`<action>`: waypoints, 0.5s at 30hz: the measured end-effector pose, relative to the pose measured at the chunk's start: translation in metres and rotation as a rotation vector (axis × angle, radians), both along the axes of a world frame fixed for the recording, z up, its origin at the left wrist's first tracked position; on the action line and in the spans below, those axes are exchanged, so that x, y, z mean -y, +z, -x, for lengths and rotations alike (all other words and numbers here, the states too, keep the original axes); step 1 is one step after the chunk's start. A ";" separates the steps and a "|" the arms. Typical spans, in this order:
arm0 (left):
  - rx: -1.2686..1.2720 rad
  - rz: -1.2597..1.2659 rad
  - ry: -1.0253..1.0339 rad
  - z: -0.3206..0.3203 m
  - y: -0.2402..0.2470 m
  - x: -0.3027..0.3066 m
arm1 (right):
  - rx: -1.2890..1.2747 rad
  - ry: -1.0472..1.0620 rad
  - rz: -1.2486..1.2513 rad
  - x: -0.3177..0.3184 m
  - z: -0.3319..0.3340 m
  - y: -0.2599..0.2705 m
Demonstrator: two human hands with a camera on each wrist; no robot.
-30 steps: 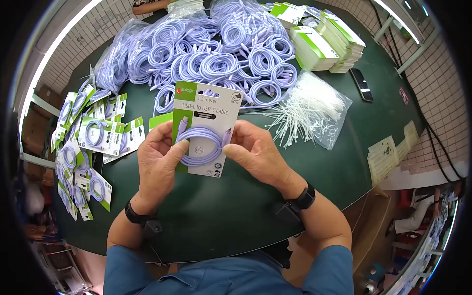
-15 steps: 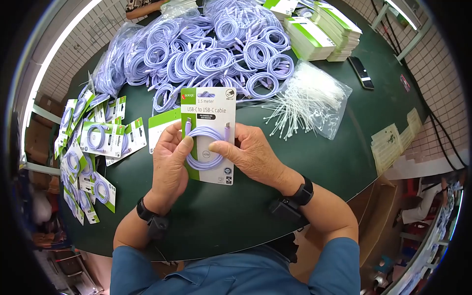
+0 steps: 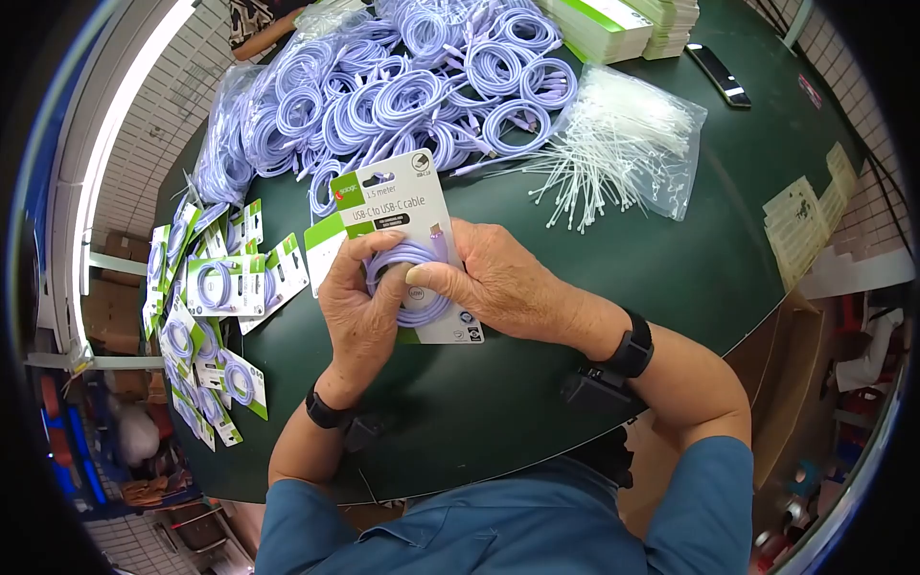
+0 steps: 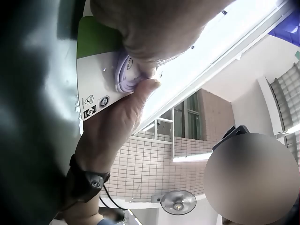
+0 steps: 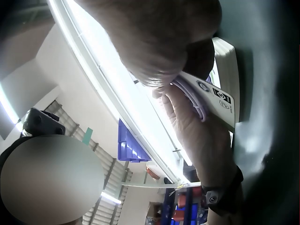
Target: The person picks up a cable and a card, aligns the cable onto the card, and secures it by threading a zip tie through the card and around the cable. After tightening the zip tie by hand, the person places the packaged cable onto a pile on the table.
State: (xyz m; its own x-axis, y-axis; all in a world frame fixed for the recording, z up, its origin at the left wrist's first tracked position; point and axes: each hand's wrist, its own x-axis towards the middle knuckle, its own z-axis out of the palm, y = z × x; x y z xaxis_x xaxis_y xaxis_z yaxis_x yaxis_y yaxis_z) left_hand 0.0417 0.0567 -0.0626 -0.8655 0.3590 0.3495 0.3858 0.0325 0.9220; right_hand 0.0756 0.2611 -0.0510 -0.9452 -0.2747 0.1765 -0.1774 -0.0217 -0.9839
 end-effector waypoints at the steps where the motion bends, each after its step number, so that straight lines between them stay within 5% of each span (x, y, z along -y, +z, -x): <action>1: 0.026 -0.001 0.011 0.000 0.000 0.000 | -0.013 0.012 -0.024 0.000 0.000 0.000; 15: 0.046 -0.003 0.024 -0.001 -0.007 -0.001 | -0.049 -0.015 -0.056 0.002 0.000 -0.002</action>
State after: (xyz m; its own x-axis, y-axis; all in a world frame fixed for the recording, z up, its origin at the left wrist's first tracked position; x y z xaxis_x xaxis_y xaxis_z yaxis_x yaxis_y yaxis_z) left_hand 0.0428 0.0577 -0.0694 -0.8890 0.3366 0.3105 0.3424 0.0385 0.9388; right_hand 0.0757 0.2596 -0.0535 -0.9399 -0.2711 0.2074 -0.2254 0.0366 -0.9736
